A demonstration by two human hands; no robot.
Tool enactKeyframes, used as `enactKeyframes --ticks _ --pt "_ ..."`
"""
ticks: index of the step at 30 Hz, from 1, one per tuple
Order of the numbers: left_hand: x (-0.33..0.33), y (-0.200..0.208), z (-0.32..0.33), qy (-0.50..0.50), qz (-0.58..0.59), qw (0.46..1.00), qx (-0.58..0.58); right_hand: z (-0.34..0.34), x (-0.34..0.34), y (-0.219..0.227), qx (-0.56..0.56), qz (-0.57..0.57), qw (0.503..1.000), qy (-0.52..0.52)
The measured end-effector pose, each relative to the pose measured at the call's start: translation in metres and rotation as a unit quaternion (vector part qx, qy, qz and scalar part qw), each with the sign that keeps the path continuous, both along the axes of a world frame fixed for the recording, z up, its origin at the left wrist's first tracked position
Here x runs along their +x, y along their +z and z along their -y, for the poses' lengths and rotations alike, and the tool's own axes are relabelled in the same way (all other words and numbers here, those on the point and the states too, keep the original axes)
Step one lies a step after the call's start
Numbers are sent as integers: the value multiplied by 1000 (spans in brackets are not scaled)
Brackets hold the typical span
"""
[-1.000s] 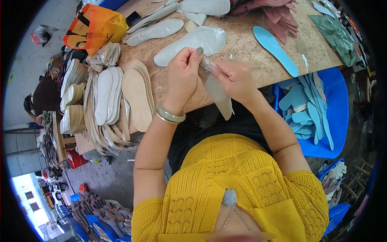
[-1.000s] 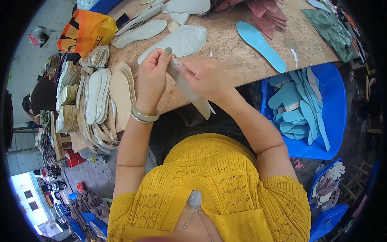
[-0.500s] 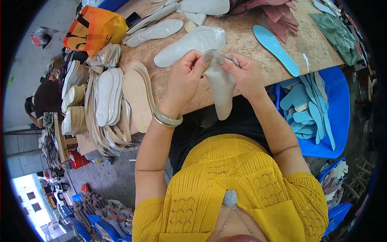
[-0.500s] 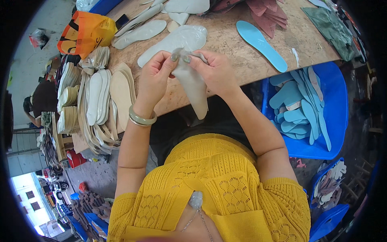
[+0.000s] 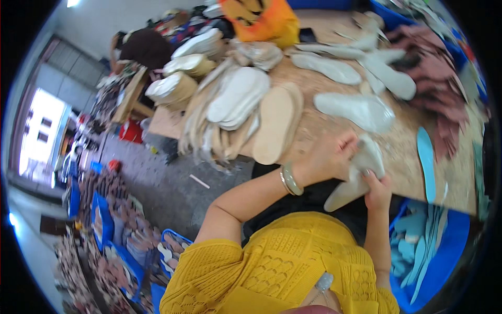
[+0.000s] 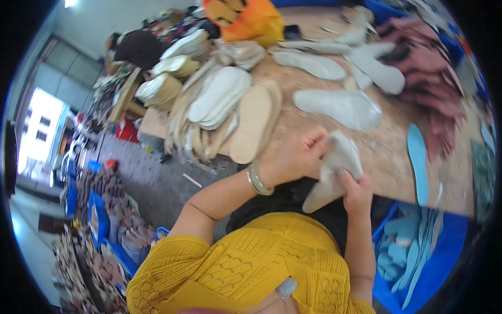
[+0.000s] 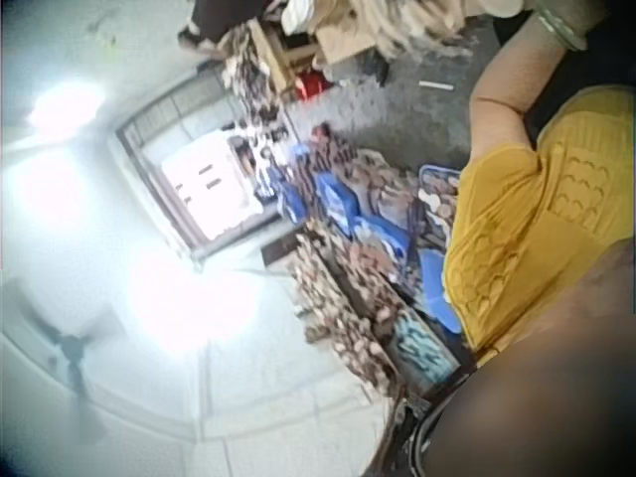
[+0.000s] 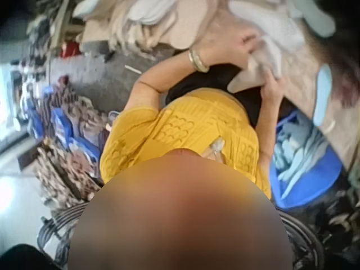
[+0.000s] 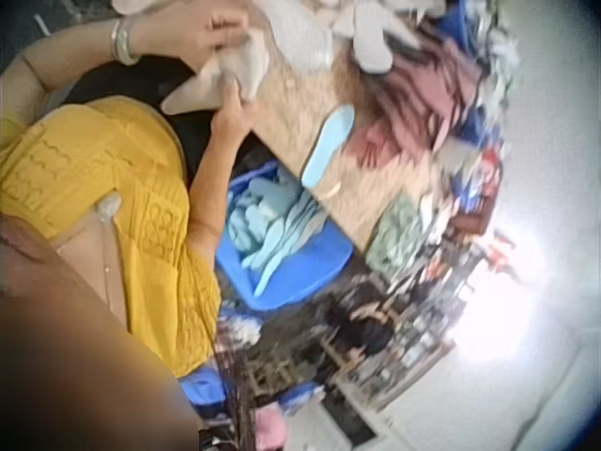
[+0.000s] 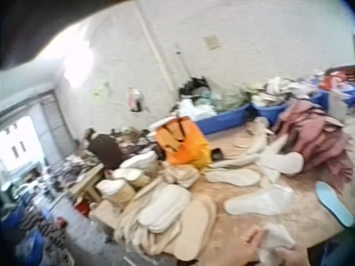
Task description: The recorder is sorting, trimming, and assembling multi-layer shoe insole components.
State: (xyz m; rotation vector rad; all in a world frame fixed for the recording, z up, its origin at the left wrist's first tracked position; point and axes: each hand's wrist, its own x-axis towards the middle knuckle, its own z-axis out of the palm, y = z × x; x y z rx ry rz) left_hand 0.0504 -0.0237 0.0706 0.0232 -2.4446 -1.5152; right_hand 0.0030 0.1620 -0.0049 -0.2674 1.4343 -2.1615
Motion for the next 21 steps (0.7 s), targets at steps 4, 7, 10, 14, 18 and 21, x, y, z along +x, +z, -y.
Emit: enactKeyframes --ticks 4,7,10,14,18,21 --pt "14 4 21 -16 -78 994 -79 -7 6 14 35 -33 998 28" --pt "17 13 35 -54 -57 990 -114 -25 -1 17 62 -14 994 92" --pt "22 14 41 -130 -47 983 -119 -32 -1 24 45 14 989 142" --pt "29 9 41 -198 55 978 -14 -31 6 34 64 12 985 160" --pt "21 20 19 -158 43 986 35 -27 11 34 160 -95 974 126" --pt "18 26 14 -97 34 995 -18 -18 11 40 185 -127 965 140"
